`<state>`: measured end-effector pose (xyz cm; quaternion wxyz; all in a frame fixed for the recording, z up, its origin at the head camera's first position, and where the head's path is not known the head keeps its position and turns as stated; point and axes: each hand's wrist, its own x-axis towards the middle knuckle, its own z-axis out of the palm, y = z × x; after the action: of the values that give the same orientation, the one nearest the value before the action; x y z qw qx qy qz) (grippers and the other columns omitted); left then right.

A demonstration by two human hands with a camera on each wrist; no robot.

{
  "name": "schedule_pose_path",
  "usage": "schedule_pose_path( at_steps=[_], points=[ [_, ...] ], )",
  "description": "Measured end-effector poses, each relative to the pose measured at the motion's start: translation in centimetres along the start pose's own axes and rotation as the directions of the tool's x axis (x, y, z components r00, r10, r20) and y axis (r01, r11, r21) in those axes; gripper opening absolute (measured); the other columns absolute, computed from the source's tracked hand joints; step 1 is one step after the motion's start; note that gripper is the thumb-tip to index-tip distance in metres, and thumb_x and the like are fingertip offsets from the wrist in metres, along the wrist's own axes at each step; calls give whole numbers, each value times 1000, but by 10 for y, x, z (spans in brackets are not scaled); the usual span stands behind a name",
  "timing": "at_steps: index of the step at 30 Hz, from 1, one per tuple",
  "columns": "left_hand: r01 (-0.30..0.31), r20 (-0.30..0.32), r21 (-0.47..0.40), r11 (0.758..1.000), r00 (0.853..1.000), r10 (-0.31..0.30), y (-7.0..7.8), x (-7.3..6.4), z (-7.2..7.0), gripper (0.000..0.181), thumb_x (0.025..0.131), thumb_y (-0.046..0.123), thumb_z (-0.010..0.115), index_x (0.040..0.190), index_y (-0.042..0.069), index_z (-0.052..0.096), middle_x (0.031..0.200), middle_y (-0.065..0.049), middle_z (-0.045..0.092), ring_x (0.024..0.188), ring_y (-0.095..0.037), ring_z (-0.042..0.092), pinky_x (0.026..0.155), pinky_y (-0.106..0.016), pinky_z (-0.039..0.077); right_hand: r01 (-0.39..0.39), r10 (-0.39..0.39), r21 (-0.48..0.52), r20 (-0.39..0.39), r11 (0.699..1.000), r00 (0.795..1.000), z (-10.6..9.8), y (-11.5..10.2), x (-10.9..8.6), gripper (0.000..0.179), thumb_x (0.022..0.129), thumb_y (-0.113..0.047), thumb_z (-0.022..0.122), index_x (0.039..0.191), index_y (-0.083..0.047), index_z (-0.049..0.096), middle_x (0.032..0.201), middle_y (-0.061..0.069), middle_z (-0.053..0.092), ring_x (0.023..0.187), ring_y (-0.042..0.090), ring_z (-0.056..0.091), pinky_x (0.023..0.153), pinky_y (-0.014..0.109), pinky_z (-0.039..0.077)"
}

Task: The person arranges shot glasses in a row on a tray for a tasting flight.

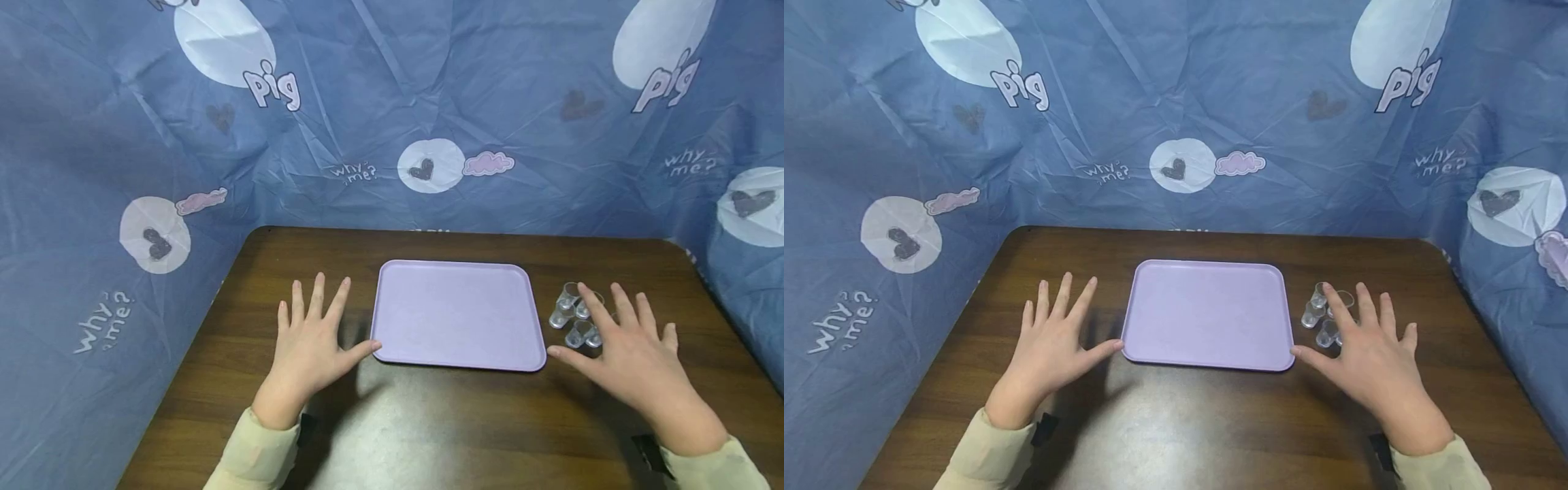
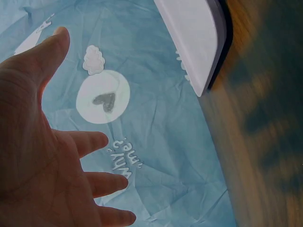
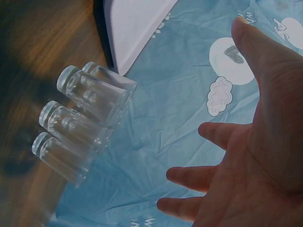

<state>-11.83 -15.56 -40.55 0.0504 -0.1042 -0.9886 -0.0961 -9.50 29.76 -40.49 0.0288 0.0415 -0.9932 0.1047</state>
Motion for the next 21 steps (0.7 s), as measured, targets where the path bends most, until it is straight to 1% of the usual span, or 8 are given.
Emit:
schedule_pose_path(
  at_steps=[4,6,8,10,14,16,18,21],
  points=[
    [-5,18,-8,1000,1000,5,0,0,0,114,77,88,54,164,23,20,166,-22,13,146,-54,4,110,-71,12,-4,4,4,-3,1000,1000,1,1,-1,113,79,-80,63,165,-25,14,159,35,14,141,62,5,91,87,7],
    [-8,35,-28,1000,999,9,0,1,0,115,77,88,54,165,22,19,166,-22,12,147,-54,4,110,-71,12,-3,3,14,-13,1000,1000,0,2,-2,113,79,-79,65,165,-25,14,159,35,14,141,62,5,91,87,7],
    [-14,53,-66,998,998,18,-1,1,0,116,77,87,55,165,21,17,166,-22,11,147,-54,4,111,-70,11,0,1,26,-23,1000,1000,-1,3,-2,113,79,-78,66,165,-25,15,159,35,14,141,62,5,92,87,7],
    [-29,66,-129,991,997,38,-2,2,1,117,78,84,60,165,18,16,165,-23,11,146,-54,5,113,-68,13,0,2,49,-27,999,1000,-2,6,-2,112,80,-75,68,165,-24,14,159,35,14,142,62,5,93,87,5],
    [-74,77,-279,958,992,99,-1,7,2,119,78,71,74,163,9,18,164,-25,15,146,-52,10,116,-60,15,-13,16,109,-31,994,999,-5,16,-1,109,83,-69,70,165,-23,13,159,36,13,142,62,4,94,86,2],
    [-88,84,-328,941,989,121,1,10,3,121,77,65,79,162,6,19,163,-25,17,147,-49,13,116,-57,16,-22,27,137,-31,990,999,-6,23,-1,107,86,-65,70,165,-22,12,159,37,13,142,62,4,95,86,4],
    [-86,99,-360,929,987,130,3,14,6,123,75,59,85,161,2,19,163,-26,20,148,-45,15,117,-55,15,-29,35,158,-33,987,999,-7,30,-1,104,89,-61,69,165,-20,11,158,38,14,140,64,7,91,87,9],
    [-67,132,-406,911,983,131,4,20,11,125,72,50,90,160,-1,19,162,-26,22,147,-44,20,116,-54,20,-21,28,197,-34,980,999,-9,42,-1,99,94,-53,67,165,-14,9,157,39,15,137,66,13,90,85,15]
  ],
)
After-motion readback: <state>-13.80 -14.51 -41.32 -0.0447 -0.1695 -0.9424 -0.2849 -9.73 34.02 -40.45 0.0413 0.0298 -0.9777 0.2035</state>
